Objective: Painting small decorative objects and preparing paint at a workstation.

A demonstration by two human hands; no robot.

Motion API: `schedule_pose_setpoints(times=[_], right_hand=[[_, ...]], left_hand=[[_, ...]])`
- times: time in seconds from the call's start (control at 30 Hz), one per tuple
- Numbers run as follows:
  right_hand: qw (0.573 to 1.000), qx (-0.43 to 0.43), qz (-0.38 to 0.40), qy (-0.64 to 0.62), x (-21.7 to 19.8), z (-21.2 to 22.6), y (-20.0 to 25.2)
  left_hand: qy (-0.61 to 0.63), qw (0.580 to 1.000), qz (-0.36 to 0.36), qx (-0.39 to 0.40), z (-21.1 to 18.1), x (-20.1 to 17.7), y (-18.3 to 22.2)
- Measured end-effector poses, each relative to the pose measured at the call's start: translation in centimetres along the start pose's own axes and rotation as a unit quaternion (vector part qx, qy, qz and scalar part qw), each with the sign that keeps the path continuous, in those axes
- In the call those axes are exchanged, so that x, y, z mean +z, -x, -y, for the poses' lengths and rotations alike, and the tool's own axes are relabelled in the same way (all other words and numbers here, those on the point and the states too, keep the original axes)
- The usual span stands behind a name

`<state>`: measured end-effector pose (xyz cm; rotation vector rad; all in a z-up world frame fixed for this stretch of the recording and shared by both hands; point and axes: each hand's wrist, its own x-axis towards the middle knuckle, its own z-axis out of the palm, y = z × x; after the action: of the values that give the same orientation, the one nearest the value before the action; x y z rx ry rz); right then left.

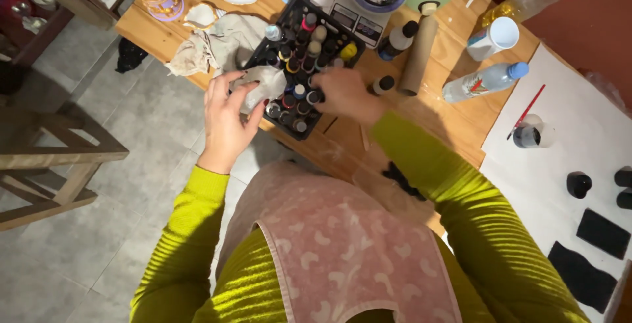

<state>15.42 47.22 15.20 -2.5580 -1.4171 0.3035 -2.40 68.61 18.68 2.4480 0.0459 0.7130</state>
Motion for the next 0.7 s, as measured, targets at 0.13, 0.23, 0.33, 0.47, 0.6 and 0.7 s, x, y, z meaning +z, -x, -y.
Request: schedule_pose_setpoints(times=[0.13,0.23,0.33,0.47,0.6,0.7], right_hand=[[0.999,-0.03,-0.009,-0.006,2.1,-2.1,-0.4],[0.989,0.036,-0.074,-0.121,-2.1,-4.0,0.1],[0.947,0.008,-0.073,-0.312,-8.9,-5.0,1.6],[0.886,-0.042,-0.032,-0.46,-15.1,-2.9,3.3],[0.876,-0.17,-0.052,-0.449,-17.4,-1.1,4.2],[0.869,-0.168,-0.066,-0.461,-18.9,-0.1,5.2]], left_hand=[[0.028,1.0,-0.001,0.001,-0.5,0.0,-0.5],[0.049,0.999,-0.022,0.006,-0.5,-0.1,-0.8],[0.107,0.993,-0.044,0.008,-0.6,1.0,-1.3],[0.495,0.843,0.104,-0.183,-2.3,2.7,-3.1],[0.629,0.739,0.15,-0.19,-6.1,1.3,-5.3],[0.623,0.765,0.108,-0.122,-6.5,1.2,-5.4]])
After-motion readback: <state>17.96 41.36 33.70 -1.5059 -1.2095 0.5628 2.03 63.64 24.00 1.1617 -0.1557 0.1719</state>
